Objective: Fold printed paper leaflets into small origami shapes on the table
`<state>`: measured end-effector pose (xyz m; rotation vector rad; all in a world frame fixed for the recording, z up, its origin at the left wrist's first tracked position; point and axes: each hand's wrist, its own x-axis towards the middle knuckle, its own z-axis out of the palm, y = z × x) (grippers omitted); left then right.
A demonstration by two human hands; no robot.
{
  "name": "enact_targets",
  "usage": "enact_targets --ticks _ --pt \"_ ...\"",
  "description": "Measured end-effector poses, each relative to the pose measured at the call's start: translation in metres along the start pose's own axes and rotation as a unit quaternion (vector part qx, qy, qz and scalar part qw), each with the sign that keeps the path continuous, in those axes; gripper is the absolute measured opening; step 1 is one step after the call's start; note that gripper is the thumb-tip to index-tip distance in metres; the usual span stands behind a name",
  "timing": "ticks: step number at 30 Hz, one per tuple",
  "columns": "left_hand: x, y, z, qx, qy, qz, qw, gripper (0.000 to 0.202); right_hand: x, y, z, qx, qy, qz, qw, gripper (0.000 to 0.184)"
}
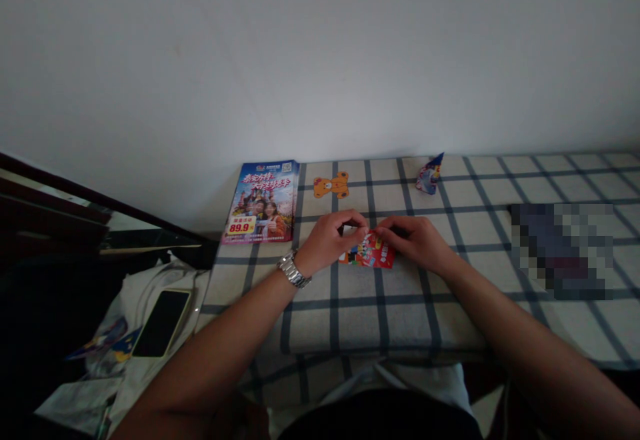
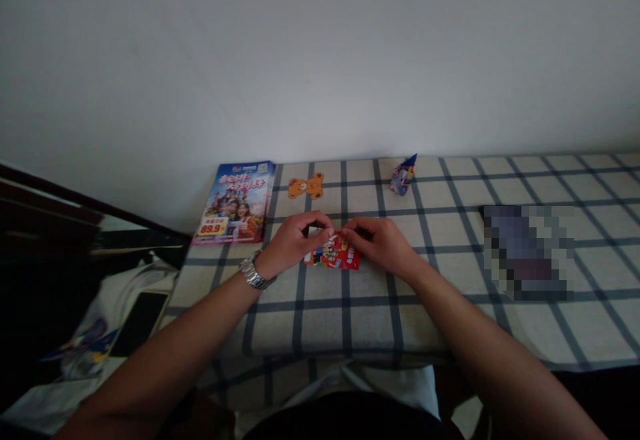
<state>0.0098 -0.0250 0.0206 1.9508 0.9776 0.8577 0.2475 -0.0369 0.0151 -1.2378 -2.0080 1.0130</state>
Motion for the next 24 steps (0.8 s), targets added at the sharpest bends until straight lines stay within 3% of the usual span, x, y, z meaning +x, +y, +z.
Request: enact_targets --ticks 20,24 --pt "0.0024 -0.0083 -0.0063 -0.006 0.024 -0.013 1.000 0.021 0.0013 0.0038 -0.0105 -0.041 0.018 0.006 0.999 0.041" --pt "0.0029 -0.0090 -0.0069 -0.015 0.027 -0.014 0.999 0.019 0.0016 0.0068 -0.0096 -0.010 0.028 0.012 0.999 0.040"
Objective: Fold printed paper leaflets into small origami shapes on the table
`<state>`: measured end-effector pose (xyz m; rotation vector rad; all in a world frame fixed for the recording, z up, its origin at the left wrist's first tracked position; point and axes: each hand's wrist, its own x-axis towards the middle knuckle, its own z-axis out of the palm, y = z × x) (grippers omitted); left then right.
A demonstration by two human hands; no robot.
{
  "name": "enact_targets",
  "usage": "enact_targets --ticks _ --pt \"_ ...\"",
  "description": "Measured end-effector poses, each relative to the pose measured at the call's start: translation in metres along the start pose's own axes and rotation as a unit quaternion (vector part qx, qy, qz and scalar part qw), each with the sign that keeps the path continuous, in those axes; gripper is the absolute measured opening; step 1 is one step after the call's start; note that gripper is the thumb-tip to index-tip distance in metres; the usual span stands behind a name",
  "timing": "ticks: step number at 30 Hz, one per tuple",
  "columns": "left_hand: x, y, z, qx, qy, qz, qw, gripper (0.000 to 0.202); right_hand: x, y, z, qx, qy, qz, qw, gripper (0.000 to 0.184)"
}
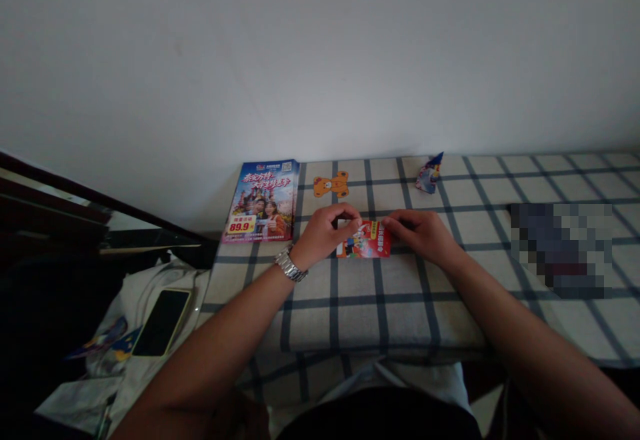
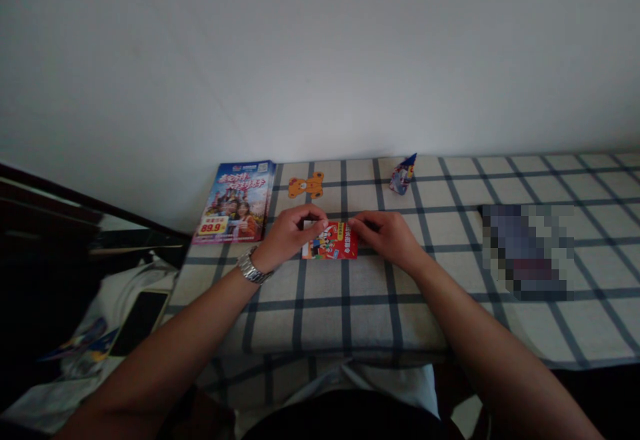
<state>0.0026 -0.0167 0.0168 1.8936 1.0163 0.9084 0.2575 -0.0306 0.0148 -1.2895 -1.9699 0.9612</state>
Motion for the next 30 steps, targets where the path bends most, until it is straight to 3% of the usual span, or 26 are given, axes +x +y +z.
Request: enact_targets --ticks 16,30 --pt "-0.0017 -0.0036 0.0004 0.080 0.018 -0.015 0.996 0.019 0.0019 0.0030 0.0006 -0.022 0.045 -0.020 0.999 0.024" --pt "-0.0018 0.0026 -0.0005 0.086 -0.006 0.011 0.996 0.018 0.0032 0.0050 -0.0014 -0.049 0.044 -0.030 0.997 0.029"
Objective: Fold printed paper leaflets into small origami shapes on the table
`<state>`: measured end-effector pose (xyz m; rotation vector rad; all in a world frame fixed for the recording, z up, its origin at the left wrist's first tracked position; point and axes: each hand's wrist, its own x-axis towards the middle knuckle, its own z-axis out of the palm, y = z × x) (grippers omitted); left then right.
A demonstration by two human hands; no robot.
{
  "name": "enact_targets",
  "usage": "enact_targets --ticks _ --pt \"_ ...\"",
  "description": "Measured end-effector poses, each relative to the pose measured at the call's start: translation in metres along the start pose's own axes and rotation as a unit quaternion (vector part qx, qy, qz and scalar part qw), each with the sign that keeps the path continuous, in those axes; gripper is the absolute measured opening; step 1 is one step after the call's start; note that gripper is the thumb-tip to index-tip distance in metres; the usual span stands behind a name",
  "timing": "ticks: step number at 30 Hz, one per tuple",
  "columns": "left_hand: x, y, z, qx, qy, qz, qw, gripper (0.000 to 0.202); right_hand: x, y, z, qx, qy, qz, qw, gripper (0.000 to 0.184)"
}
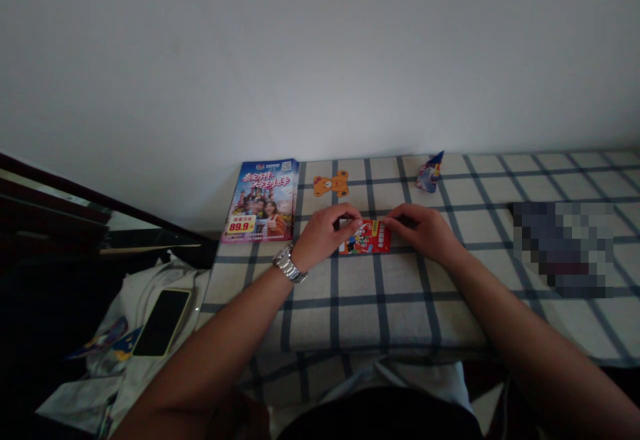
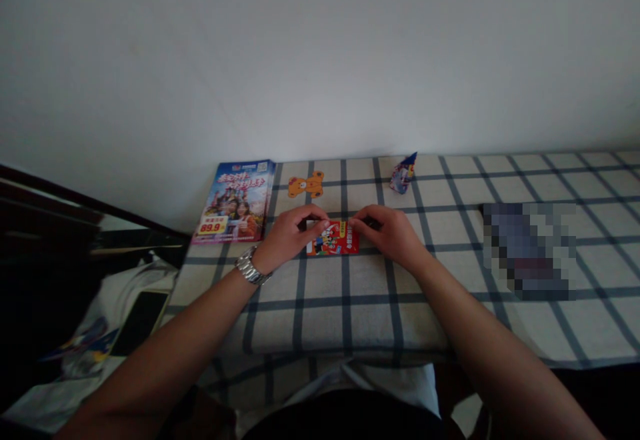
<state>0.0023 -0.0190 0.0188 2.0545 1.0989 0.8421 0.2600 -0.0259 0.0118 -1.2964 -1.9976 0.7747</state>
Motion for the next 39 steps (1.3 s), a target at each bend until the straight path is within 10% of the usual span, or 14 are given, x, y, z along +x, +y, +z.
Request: enact_targets --ticks 28,39 --pt "0.003 -0.010 -0.001 0.000 -0.003 -0.005 1.000 0.023 0.001 0.003 -0.002 -0.049 0.019 -0.012 0.999 0.022" --pt "0.002 -0.014 -0.003 0.167 0.041 0.166 0.971 0.018 0.002 0.014 -0.006 -0.096 0.067 -0.018 0.993 0.016"
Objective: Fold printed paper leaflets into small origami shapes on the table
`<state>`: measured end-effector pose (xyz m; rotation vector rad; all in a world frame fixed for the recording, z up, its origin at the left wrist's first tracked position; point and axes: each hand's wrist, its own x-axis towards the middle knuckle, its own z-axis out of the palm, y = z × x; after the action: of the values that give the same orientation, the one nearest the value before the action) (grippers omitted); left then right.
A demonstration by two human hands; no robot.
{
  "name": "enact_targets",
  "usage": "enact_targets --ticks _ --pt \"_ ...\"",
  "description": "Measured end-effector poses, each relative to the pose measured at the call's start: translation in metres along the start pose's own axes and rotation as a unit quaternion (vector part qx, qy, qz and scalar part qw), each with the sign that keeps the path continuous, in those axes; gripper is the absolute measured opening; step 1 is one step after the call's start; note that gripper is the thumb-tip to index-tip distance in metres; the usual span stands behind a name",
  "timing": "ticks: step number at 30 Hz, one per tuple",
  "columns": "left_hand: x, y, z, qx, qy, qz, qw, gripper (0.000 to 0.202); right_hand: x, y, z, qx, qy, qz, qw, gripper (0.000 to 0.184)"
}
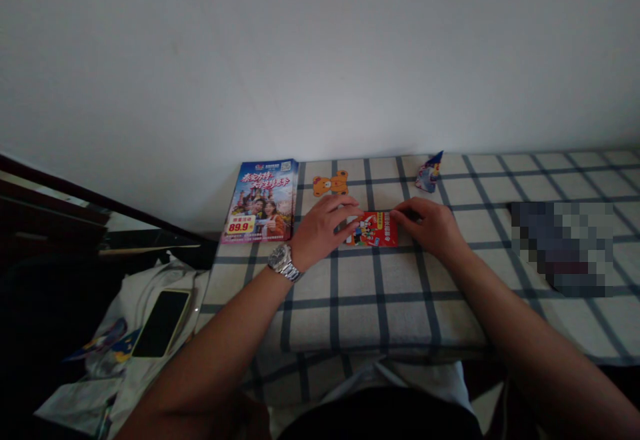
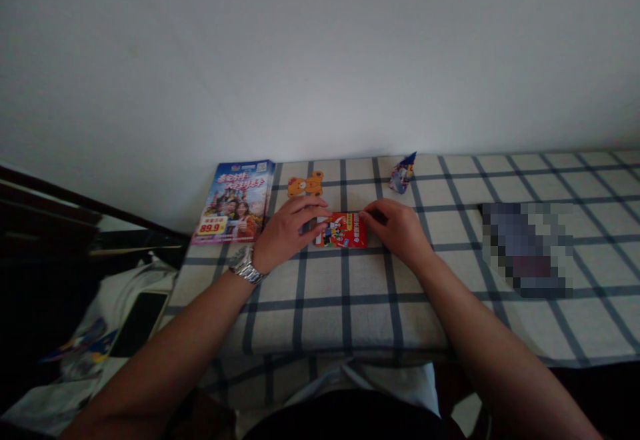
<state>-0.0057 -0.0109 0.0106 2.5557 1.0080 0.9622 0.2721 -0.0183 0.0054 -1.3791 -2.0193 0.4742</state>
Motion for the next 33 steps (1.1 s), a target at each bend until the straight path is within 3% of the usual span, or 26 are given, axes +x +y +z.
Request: enact_targets --ticks 4,11,18,26,33 --pt "-0.001 -0.001 -0.002 0.007 -0.072 0.056 0.996 0.019 0.000 0.000 0.001 -0.007 -0.006 -0.003 1.000 0.016" --pt "-0.003 -0.002 -0.002 0.028 -0.146 0.063 0.987 0.036 0.000 0.002 0.003 0.003 0.001 -0.002 1.000 0.015" --pt "-0.004 0.004 0.000 0.079 -0.145 0.029 0.986 0.043 0.001 -0.001 0.002 0.018 0.038 -0.031 0.999 0.019" --pt "-0.002 0.017 0.001 0.134 -0.147 0.000 0.980 0.044 0.001 -0.003 0.006 0.017 -0.016 -0.109 0.994 0.027" --pt "-0.003 0.016 0.004 0.124 -0.138 0.008 0.983 0.044 0.000 0.001 0.009 0.002 -0.064 -0.139 0.988 0.038"
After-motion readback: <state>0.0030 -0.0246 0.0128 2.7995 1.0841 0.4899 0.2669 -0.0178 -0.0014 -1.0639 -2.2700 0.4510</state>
